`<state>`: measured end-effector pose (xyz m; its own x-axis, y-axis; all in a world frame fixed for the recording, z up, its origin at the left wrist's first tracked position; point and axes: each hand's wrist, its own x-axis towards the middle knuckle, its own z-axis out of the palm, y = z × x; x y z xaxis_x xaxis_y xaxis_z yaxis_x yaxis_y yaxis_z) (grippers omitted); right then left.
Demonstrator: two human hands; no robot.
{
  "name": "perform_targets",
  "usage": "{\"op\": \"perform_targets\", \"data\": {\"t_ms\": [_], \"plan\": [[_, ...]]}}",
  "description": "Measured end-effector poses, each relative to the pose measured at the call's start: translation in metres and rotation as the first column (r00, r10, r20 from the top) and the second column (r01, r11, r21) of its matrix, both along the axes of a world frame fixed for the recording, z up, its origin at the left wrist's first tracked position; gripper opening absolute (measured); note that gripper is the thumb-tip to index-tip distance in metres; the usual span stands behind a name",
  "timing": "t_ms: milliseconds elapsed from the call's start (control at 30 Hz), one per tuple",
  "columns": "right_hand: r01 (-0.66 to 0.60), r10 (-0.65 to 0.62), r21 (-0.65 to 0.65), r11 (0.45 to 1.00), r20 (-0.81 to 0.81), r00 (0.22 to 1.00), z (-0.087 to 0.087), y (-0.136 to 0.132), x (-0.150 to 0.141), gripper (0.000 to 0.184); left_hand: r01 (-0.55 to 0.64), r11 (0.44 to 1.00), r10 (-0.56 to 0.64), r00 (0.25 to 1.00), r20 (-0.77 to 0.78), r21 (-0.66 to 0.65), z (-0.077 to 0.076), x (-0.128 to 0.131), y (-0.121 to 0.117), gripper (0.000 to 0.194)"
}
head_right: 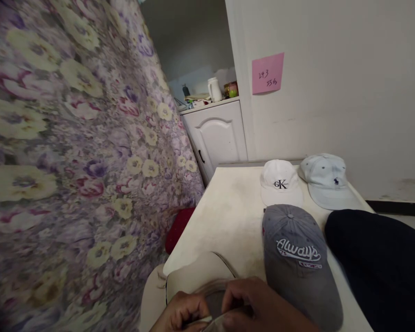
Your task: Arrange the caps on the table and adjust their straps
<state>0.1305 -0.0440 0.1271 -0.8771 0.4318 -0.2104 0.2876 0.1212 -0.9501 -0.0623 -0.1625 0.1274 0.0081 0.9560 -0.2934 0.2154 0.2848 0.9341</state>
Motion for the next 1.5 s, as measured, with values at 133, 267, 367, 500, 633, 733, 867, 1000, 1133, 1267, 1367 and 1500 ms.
{"op": "perform_targets", "data": {"t_ms": [133,267,367,500,633,733,867,1000,1133,1267,1367,1500], "plan": [[-0.028,0.029,0.007,1.0,-0.038,0.999,-0.004,-0.001,0.0,0.005,0.018,1.0,-0.018,1.0,0.022,0.0,0.001,-0.001,0.001,0.047],[-0.032,0.032,-0.011,0.999,-0.058,0.998,-0.011,-0.004,-0.005,0.003,0.045,0.999,-0.045,0.998,0.044,-0.001,0.004,0.0,0.001,0.043],[-0.057,0.054,-0.03,0.998,-0.118,0.992,-0.017,-0.003,-0.006,0.006,0.048,0.999,-0.048,0.997,0.063,-0.005,0.006,0.001,0.002,0.045],[-0.036,0.029,-0.059,0.998,-0.11,0.994,-0.02,-0.002,-0.005,0.006,0.03,1.0,-0.03,0.998,0.054,-0.005,0.004,0.0,0.0,0.041],[-0.037,0.03,-0.065,0.997,-0.108,0.994,-0.017,-0.003,-0.007,0.009,0.035,0.999,-0.032,0.992,0.122,-0.023,0.0,-0.001,-0.002,0.041],[-0.007,0.002,-0.05,0.999,-0.1,0.995,-0.014,-0.005,-0.009,0.01,0.039,0.999,-0.036,0.992,0.122,-0.025,-0.001,-0.002,0.0,0.042],[0.004,-0.015,-0.097,0.995,-0.11,0.994,-0.016,-0.007,-0.011,0.017,0.021,1.0,-0.019,0.995,0.093,-0.021,-0.001,0.001,0.0,0.043],[-0.009,-0.012,-0.136,0.991,-0.152,0.988,-0.021,-0.008,-0.012,0.015,0.014,0.998,-0.008,0.995,0.103,-0.056,-0.001,0.001,-0.001,0.036],[-0.027,0.014,-0.1,0.995,-0.123,0.992,-0.022,-0.005,-0.008,0.009,0.019,0.999,-0.016,0.998,0.067,-0.045,-0.002,-0.003,-0.001,0.037],[0.005,-0.009,-0.056,0.998,-0.073,0.997,-0.021,-0.005,-0.006,0.008,0.028,0.999,-0.026,0.996,0.082,-0.027,0.0,-0.001,0.0,0.036],[-0.005,-0.004,-0.083,0.996,-0.116,0.993,-0.024,-0.007,-0.007,0.011,0.039,0.999,-0.035,0.993,0.116,-0.031,0.003,0.002,0.001,0.036],[-0.043,0.034,-0.071,0.996,-0.126,0.991,-0.027,-0.005,-0.006,0.011,0.032,0.998,-0.028,0.996,0.08,-0.054,0.0,0.0,0.001,0.035]]}}
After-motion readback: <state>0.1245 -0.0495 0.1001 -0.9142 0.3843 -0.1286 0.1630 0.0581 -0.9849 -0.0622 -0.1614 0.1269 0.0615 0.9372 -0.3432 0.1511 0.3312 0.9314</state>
